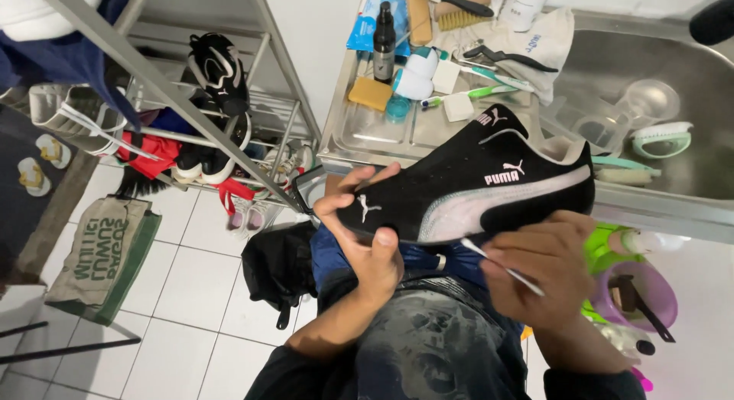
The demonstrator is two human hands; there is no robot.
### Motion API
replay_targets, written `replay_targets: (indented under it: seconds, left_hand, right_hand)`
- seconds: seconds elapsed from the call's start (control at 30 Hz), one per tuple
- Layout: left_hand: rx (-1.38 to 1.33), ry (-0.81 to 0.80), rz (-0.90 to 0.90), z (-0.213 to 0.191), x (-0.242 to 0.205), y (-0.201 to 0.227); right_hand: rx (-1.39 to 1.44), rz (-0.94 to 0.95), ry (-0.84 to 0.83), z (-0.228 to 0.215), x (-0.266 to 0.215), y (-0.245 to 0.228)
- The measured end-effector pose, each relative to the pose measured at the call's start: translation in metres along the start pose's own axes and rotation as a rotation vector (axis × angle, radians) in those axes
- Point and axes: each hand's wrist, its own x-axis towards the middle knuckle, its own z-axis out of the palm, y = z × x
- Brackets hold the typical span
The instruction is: Applying glue to the seam of a black sneaker using a cotton swab for repair.
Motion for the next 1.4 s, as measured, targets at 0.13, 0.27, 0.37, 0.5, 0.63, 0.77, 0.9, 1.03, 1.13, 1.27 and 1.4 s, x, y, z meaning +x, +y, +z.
replay_targets:
  seconds: [0.13, 0.27, 0.37, 0.5, 0.63, 0.77, 0.9, 1.03, 1.13, 1.27, 1.4]
  left_hand:
    - [0.045, 0.017, 0.014, 0.002, 0.0, 0.002]
    - [0.124, 0.012, 0.048, -0.001, 0.002, 0.007]
    - [0.142, -0.003, 0.051, 0.002, 0.001, 0.01]
    - [0.15, -0.029, 0.05, 0.002, 0.001, 0.011]
    - [0.096, -0.045, 0.038, 0.002, 0.003, 0.01]
    - [0.139, -0.077, 0.05, 0.005, 0.001, 0.016]
    - [0.14, -0.086, 0.053, 0.007, 0.006, 0.02]
    - [0.097, -0.076, 0.025, 0.008, 0.002, 0.017]
    - [0.141, -0.081, 0.089, 0.005, 0.014, 0.017]
    - [0.14, -0.08, 0.045, 0.003, 0.013, 0.019]
    - [0.182, -0.064, 0.061, -0.003, 0.02, 0.02]
  right_hand:
    - [-0.057, -0.047, -0.048, 0.001, 0.028, -0.013]
    - [-0.059, -0.079, -0.145, -0.007, 0.034, -0.018]
    - [-0.071, -0.091, -0.195, -0.011, 0.036, -0.022]
    - [-0.093, -0.084, -0.194, -0.011, 0.034, -0.021]
    - [-0.103, -0.082, -0.196, -0.01, 0.035, -0.023]
    - [-0.114, -0.08, -0.229, -0.013, 0.031, -0.023]
    - [-0.096, -0.088, -0.207, -0.013, 0.04, -0.026]
    - [-0.078, -0.129, -0.242, -0.018, 0.044, -0.03]
    - [-0.084, -0.086, -0.282, -0.018, 0.051, -0.024]
    - [-0.054, -0.136, -0.242, -0.012, 0.057, -0.03]
    - [-0.034, -0.071, -0.267, -0.015, 0.046, -0.019]
